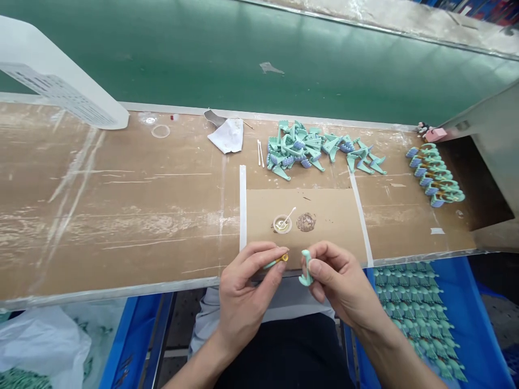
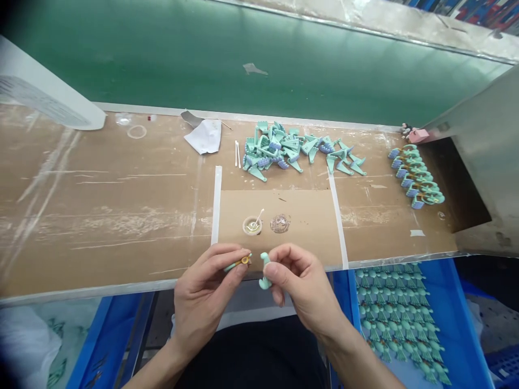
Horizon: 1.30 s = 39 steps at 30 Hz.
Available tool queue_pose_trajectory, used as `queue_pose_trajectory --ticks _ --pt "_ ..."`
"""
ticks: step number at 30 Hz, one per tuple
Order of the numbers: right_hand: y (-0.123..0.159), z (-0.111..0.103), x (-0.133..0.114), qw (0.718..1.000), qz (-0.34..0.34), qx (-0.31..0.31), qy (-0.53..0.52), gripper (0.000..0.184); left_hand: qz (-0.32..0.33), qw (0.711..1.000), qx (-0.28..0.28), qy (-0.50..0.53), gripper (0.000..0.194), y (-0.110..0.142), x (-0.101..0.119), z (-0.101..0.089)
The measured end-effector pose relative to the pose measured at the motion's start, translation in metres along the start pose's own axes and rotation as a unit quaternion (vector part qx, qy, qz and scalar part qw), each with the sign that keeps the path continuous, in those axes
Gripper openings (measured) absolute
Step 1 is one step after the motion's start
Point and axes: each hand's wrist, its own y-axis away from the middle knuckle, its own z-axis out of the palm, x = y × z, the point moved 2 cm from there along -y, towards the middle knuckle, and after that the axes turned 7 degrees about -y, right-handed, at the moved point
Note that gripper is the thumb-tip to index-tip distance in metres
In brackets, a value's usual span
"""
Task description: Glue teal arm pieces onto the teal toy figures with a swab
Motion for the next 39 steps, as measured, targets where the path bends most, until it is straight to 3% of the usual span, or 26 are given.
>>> queue_pose_trajectory --ticks 5,21,30,39 --pt "-0.002 0.015 0.007 0.999 0.028 -0.019 -0.032 0.052 0.02 1.0 0.01 -0.015 0.028 0.0 0.005 -0.001" --pt "0.0 0.018 0.012 0.994 0.077 -0.053 -0.06 0.055 0.146 0.985 0.016 -0.088 0.039 0.002 0.017 -0.004" --pt "0.002 0.018 0.017 0.982 0.116 -0.099 -0.108 0.055 0.198 0.971 -0.023 -0.133 0.042 0.001 0.031 -0.011" --pt "-0.005 0.021 0.026 0.972 0.123 -0.142 -0.142 0.059 0.229 0.96 -0.037 -0.159 0.043 0.0 0.024 -0.016"
